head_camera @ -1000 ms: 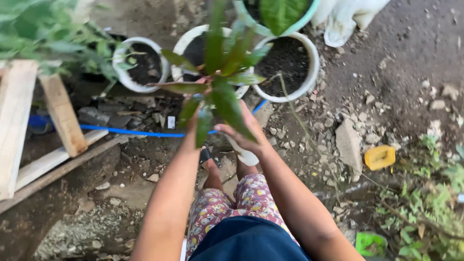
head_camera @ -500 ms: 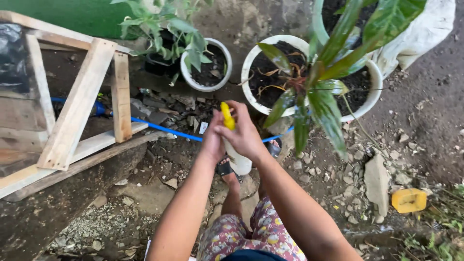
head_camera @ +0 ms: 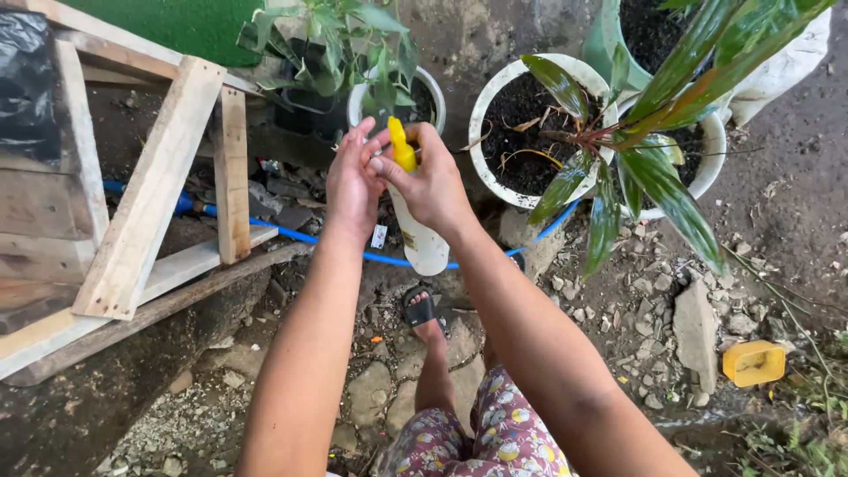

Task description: Watering and spraying various potted plants in an outdoor garden area.

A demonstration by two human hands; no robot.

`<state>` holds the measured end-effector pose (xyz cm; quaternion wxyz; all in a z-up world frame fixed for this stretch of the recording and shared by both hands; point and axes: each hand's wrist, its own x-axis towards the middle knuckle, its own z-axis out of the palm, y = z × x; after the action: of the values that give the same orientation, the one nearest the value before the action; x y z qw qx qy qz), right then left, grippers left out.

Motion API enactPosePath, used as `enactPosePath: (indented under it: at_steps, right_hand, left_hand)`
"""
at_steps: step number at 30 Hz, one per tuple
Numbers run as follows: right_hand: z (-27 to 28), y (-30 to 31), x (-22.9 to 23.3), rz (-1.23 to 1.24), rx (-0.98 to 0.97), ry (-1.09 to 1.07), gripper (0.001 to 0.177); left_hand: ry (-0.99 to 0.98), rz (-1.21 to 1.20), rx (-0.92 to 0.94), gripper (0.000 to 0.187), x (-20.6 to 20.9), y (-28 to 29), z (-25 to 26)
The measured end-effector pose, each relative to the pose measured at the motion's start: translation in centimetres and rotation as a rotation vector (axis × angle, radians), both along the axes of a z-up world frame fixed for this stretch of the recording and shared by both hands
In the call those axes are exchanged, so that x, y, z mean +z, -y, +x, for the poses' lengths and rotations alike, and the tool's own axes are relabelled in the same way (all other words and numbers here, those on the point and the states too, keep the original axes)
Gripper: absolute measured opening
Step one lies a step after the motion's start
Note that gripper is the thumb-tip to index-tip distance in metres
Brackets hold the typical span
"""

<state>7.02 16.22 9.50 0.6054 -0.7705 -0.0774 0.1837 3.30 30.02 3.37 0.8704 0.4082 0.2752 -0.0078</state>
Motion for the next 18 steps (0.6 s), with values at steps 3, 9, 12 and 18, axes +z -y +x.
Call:
enactPosePath:
  at_steps: [3,9,12,18]
  right_hand:
    - [0.3,0.1,-0.4,0.053,-0.016,-0.029,0.048]
    - [0.7,-0.4,-3.5,-0.097,-0.097,0.015,0.054]
    - [-0.7,0.6,-6.5,-0.048,-0.069,-0.06,0.061]
    - [-1.7,1.7,-9.3,0.177,0.097,-0.137,0.09]
  left_hand:
    - [-0.004,0.012,-0.032,0.057,-0.2,0.9,-1.2]
    - [-0.379,-0.044,-0.035,0.066,-6.8,6.7,-6.9]
    - [-0.208,-0.099,0.04,0.07,-10.3,7.9,-8.7]
    - [-0.336,0.101,0.046,0.07,-13.1,7.9,-8.8]
